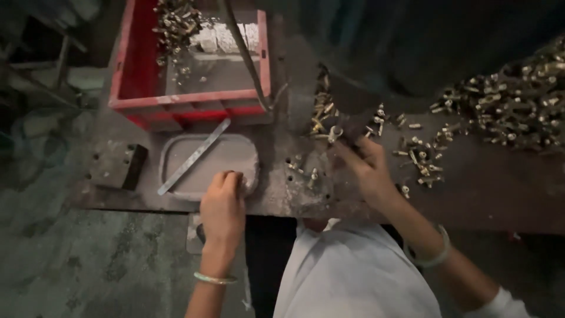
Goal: The person picks small metal components one at a time from a pile on the workbench, seats each on a fixture, and works the parts by hand, occasionally dipping fingers in a tray of liquid, before setting finished pieces aside. The repetitive handling continues throughout the episode.
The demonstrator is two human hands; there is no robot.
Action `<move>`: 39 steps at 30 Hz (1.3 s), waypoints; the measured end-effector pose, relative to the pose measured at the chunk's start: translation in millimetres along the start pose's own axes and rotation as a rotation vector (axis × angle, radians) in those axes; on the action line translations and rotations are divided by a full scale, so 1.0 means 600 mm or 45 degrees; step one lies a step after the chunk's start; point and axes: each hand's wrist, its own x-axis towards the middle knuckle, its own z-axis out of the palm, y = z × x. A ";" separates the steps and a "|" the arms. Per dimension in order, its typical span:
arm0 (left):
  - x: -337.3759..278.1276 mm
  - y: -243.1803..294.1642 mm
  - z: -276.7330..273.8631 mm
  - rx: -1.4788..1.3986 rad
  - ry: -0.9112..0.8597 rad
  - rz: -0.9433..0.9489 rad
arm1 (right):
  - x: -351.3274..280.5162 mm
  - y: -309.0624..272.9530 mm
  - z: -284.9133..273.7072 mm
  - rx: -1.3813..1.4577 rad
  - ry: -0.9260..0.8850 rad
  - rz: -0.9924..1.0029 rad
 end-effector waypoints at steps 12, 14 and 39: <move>0.006 -0.072 0.030 -1.433 -0.191 -0.817 | 0.006 -0.003 -0.012 0.033 -0.181 -0.087; -0.028 -0.075 0.070 -1.494 -0.195 -0.752 | -0.009 -0.019 0.007 0.086 -0.141 -0.063; -0.003 0.109 0.120 -0.292 0.183 0.006 | -0.018 -0.005 0.019 -0.038 0.010 -0.103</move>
